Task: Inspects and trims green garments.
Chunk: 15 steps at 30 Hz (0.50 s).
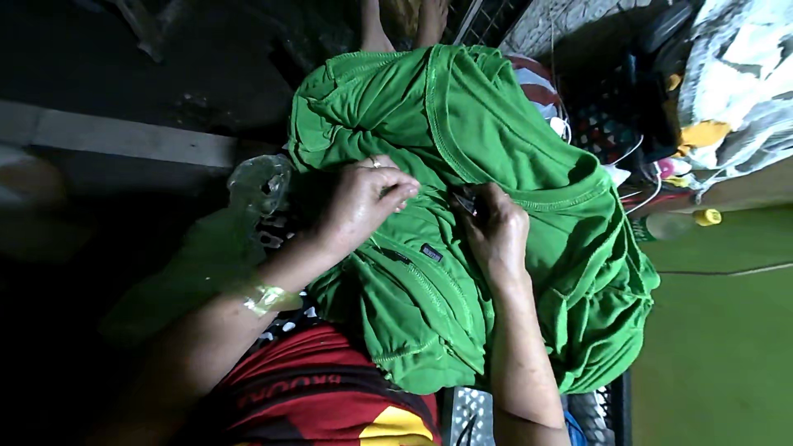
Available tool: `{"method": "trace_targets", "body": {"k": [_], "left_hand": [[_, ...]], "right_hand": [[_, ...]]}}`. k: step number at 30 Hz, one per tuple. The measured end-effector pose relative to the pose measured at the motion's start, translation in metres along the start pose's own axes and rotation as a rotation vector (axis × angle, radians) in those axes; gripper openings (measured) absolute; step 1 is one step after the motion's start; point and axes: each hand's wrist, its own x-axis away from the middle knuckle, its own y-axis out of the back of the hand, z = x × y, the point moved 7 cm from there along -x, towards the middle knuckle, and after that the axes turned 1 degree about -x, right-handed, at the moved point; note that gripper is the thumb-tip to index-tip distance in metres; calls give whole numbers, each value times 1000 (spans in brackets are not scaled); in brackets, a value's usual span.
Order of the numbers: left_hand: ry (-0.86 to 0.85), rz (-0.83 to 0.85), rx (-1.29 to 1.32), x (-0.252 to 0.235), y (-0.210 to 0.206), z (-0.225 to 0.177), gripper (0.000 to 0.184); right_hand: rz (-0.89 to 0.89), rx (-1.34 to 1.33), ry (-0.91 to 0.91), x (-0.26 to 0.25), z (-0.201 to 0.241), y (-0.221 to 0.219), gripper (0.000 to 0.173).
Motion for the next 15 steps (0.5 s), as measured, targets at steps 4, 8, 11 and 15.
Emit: {"method": "trace_targets", "body": {"k": [4, 8, 11, 15], "left_hand": [[-55, 8, -121, -3, -17, 1, 14], [47, 60, -101, -10, -21, 6, 9], [235, 171, 25, -15, -16, 19, 10], [401, 189, 256, -11, -11, 33, 15]], "right_hand": [[-61, -66, 143, -2, 11, 4, 18], [50, -200, 187, -1, 14, -5, 20], [167, -251, 81, 0, 4, -9, 26], [280, -326, -7, 3, -3, -9, 33]]}}
